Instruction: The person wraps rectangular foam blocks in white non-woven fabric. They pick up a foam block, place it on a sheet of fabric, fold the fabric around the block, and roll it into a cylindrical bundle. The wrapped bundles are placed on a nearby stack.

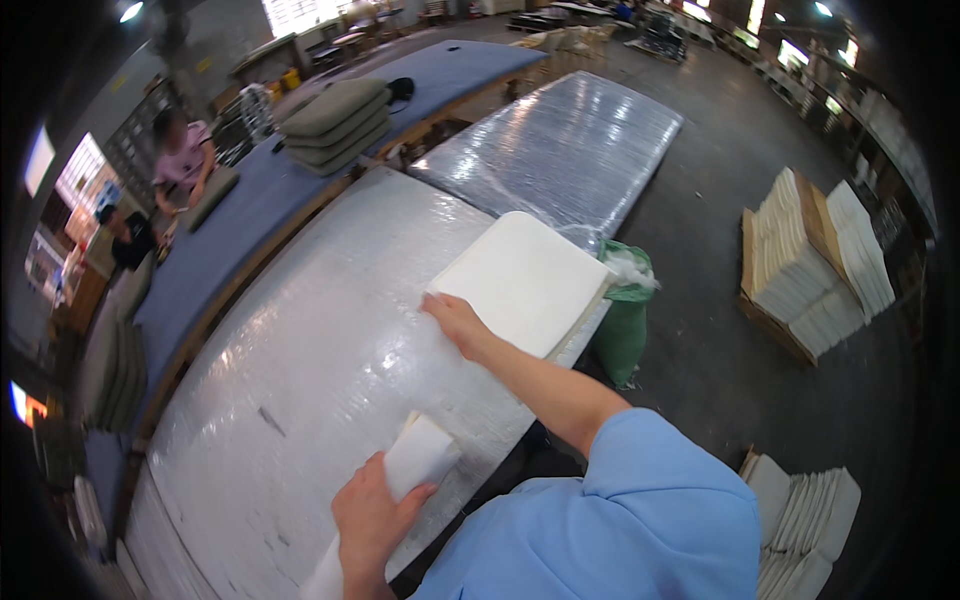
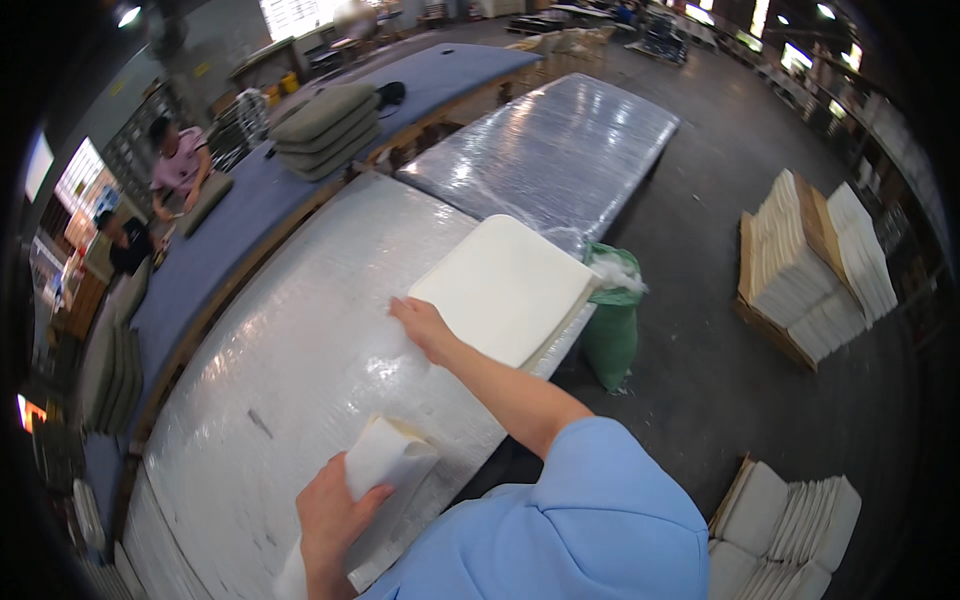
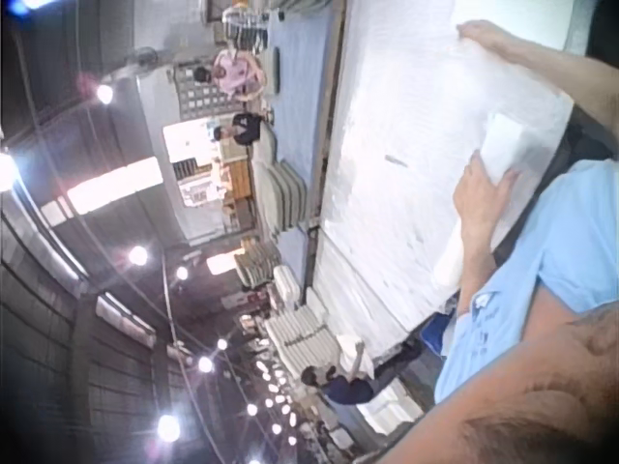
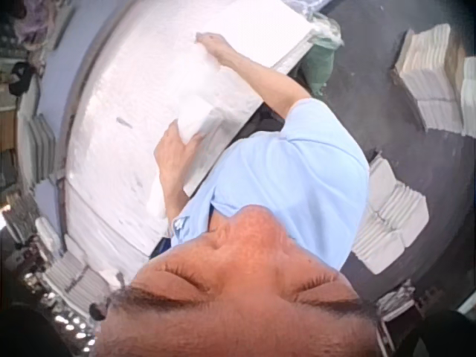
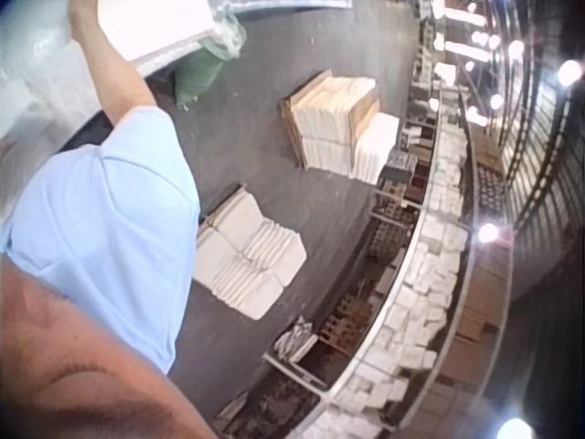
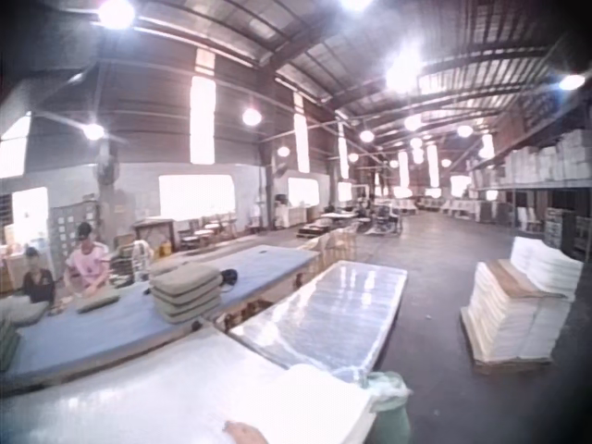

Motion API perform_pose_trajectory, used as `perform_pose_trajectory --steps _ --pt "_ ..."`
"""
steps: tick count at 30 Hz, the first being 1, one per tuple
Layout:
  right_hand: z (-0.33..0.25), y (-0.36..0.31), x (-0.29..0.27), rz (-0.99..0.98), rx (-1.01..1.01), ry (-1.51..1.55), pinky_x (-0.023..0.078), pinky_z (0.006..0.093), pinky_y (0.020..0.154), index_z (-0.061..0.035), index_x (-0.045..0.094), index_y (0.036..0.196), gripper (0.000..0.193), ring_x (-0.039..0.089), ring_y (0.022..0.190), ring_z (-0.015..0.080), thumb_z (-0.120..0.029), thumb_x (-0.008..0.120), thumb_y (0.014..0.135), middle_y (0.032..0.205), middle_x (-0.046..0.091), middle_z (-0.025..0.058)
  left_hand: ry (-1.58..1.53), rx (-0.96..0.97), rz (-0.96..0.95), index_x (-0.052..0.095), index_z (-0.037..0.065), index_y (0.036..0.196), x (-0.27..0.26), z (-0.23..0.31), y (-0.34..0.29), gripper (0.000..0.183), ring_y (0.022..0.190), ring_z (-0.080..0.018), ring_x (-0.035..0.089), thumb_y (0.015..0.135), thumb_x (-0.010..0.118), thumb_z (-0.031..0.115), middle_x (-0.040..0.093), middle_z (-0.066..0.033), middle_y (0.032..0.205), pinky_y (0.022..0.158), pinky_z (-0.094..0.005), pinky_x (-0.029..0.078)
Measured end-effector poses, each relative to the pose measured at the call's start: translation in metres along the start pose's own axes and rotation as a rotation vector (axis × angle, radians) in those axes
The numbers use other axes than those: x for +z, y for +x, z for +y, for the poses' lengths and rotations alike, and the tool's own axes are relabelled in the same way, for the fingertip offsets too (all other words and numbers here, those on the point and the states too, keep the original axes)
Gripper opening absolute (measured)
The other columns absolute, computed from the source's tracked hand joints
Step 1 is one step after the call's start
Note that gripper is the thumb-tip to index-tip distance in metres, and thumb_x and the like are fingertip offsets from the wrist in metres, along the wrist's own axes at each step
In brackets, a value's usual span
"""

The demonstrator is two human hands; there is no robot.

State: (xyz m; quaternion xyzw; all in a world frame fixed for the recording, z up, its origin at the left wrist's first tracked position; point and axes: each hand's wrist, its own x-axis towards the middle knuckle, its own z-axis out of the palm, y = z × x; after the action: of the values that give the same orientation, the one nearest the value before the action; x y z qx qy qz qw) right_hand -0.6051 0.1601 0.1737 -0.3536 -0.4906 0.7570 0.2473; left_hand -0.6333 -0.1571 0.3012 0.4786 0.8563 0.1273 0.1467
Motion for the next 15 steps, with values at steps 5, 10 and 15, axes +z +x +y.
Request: perform_pose_trajectory --steps 5,10,15 --pt "0.065 -0.034 -0.142 0.412 0.233 0.608 0.053 0.0381 0.089 -0.0082 0.066 0.107 0.029 0.065 0.099 0.0229 -0.033 0.058 0.095 0.104 0.069 0.0087 -0.037 -0.165 -0.127 0.065 0.008 0.128 -0.025 0.008 0.014 0.064 0.107 -0.0378 0.067 0.075 0.082 0.041 0.072 -0.0152 0.115 0.092 -0.0451 0.052" --pt "0.083 -0.044 -0.312 0.781 0.135 0.653 0.055 0.0438 0.089 -0.006 0.064 0.104 0.026 0.066 0.102 0.0271 -0.018 0.055 0.083 0.103 0.067 0.0117 0.068 -0.334 -0.276 0.062 0.0 0.133 -0.045 0.011 0.047 0.062 0.117 -0.0399 0.065 0.081 0.08 0.031 0.07 -0.0239 0.122 0.099 -0.0443 0.051" --pt "0.051 0.001 -0.477 1.011 -0.072 0.209 0.051 0.0374 0.078 -0.0049 0.06 0.11 0.019 0.061 0.092 0.0189 -0.008 0.05 0.094 0.102 0.063 0.0098 0.19 -0.45 -0.358 0.062 0.001 0.133 -0.045 0.001 0.071 0.068 0.119 -0.0396 0.064 0.075 0.085 0.029 0.069 -0.0239 0.124 0.098 -0.0452 0.051"
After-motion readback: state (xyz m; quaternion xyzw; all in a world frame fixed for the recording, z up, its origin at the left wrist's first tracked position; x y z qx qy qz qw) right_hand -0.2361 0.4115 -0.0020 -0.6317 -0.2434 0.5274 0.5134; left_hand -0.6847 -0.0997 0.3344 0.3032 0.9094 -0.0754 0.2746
